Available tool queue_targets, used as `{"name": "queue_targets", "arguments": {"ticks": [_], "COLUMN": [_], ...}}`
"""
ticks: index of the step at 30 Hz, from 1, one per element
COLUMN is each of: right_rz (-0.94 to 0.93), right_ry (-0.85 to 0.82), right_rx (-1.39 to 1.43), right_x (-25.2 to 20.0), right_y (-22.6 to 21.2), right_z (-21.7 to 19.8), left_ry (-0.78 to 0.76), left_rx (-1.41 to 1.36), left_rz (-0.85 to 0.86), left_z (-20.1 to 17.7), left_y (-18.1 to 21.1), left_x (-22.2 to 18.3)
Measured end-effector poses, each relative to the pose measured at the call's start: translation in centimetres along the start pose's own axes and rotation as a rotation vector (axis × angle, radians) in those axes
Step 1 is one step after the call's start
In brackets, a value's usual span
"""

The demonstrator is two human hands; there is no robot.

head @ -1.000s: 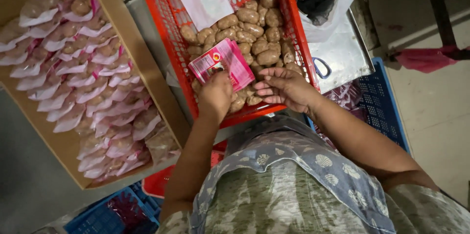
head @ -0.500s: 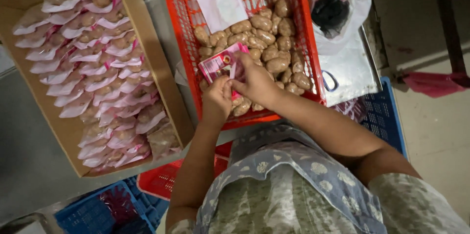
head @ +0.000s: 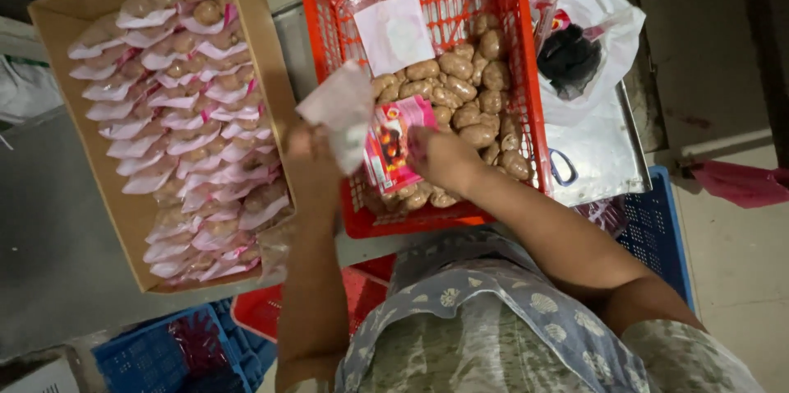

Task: The person places meatballs into plastic bags and then packs them into a box.

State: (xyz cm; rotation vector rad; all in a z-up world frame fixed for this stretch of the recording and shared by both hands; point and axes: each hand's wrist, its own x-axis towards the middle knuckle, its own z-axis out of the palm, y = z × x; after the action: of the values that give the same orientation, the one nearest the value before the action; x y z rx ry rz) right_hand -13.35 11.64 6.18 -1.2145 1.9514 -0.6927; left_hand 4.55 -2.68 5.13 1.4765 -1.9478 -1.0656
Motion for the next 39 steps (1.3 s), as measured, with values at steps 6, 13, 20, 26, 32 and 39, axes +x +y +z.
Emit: {"name": "queue_targets", "arguments": {"ticks": [6,13,20,26,32,39], "right_rz": [0.193,0.424,0.568,0.471,0.269,0.198], "right_ry": [-0.447,-0.133,0.02,0.145,0.189,0.183], "right_rx": [-0.28,1.31,1.175,1.067,0.776,0.154], "right_x": [-3.1,-3.6,-5.2,-5.7,-6.1,-7.3], "right_y": [-2.4,2.0,11.1,8.1,9.7,9.9], "right_z": [-5.0,-3.9,0.0,-1.2,-0.7,0.1], "left_ry": [0.033,-0.127,-0.429,-0.609,-0.536,-0.517], "left_rx": [0.426,0.494,0.304,0.073,-0.016,0.127], "left_rz": [0.278,1.195,0.977,0.64,0.288,0.08], "left_z": [-0.9,7.7,6.2,7.3,8.3,11.0], "left_y": [1.0,-4.1,4.6,2.7,4.2,4.1], "left_x": [-1.8,-7.5,-10.2,-10.9,-11.5,-10.8]}}
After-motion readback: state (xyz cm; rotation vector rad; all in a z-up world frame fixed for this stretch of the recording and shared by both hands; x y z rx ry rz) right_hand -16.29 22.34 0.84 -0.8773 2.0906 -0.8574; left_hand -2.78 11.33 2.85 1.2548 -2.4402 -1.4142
